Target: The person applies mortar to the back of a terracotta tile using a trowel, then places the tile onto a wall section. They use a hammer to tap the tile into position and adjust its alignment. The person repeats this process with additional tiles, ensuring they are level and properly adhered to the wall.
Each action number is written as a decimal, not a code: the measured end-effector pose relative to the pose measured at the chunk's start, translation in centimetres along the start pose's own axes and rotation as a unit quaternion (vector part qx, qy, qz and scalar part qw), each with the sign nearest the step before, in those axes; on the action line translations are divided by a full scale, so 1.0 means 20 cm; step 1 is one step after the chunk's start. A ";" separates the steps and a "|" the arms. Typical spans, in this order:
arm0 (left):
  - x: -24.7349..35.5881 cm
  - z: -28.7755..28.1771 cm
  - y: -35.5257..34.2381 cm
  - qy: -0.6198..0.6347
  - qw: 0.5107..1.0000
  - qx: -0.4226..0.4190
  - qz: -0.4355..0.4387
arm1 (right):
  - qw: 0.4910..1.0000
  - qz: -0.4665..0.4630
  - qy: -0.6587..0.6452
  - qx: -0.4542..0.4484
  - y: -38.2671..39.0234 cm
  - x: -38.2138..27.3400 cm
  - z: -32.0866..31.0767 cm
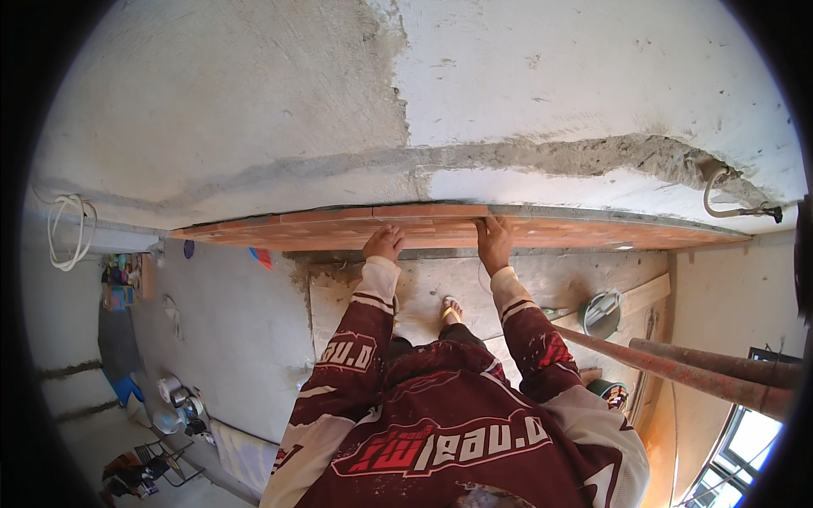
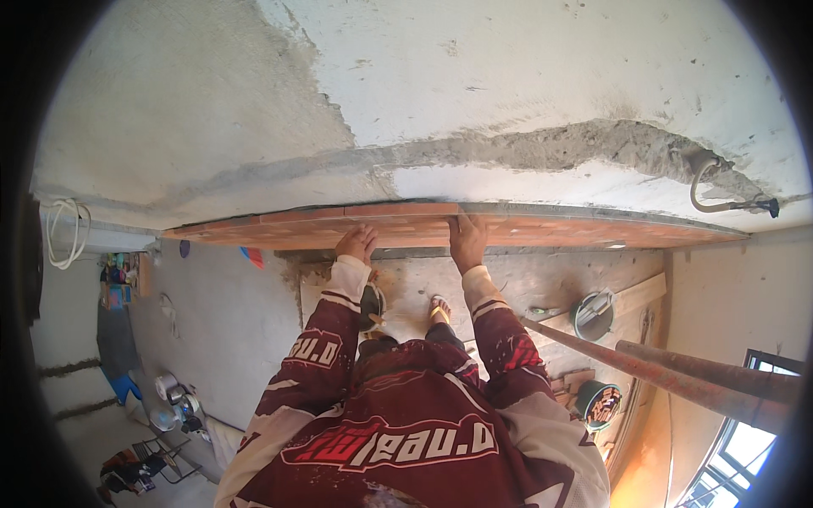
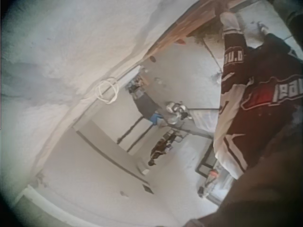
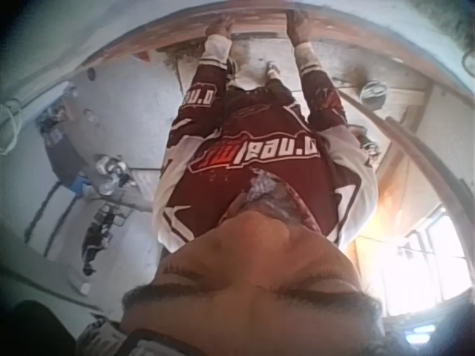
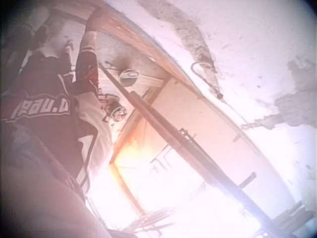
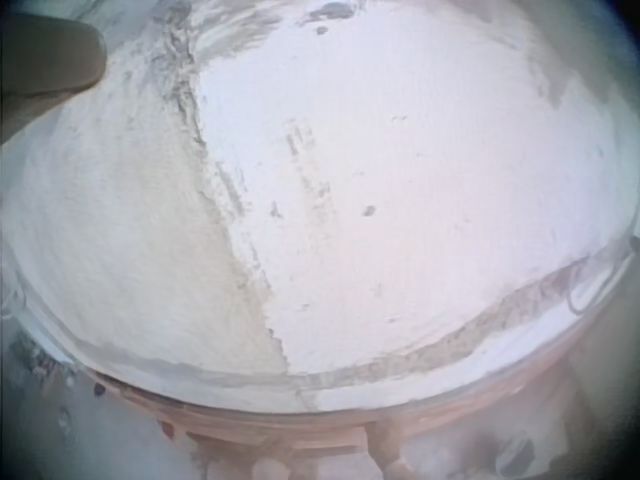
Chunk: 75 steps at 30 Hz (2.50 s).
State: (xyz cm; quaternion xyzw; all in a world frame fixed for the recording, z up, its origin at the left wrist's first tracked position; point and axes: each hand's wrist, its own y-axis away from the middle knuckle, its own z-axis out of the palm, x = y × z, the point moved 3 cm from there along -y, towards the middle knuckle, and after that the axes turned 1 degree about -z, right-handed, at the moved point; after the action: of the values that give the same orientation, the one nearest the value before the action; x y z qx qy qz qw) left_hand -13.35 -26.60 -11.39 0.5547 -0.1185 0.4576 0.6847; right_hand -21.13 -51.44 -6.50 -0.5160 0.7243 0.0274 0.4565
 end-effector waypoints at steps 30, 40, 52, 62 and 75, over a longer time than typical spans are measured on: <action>0.06 0.05 -0.07 0.123 0.991 -0.016 -0.047 | 1.000 -0.013 0.009 -0.009 0.01 0.04 0.00; 0.06 0.04 -0.10 0.129 0.990 -0.026 -0.057 | 1.000 -0.019 -0.010 -0.017 0.00 0.04 0.00; 0.08 0.06 -0.07 0.138 0.989 -0.013 -0.056 | 0.999 -0.018 0.028 -0.015 0.00 0.04 0.01; 0.07 0.06 -0.09 0.121 0.991 -0.005 -0.049 | 0.998 -0.003 0.052 -0.042 0.02 0.07 0.03; 0.08 0.05 -0.09 0.125 0.991 -0.003 -0.055 | 0.999 -0.013 0.043 -0.030 0.01 0.07 0.04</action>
State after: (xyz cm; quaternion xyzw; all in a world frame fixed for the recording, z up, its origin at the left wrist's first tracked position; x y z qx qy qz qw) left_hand -10.75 -26.64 -11.09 0.4969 -0.0032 0.4846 0.7199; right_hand -20.95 -52.01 -8.08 -0.5397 0.7355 0.0212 0.4091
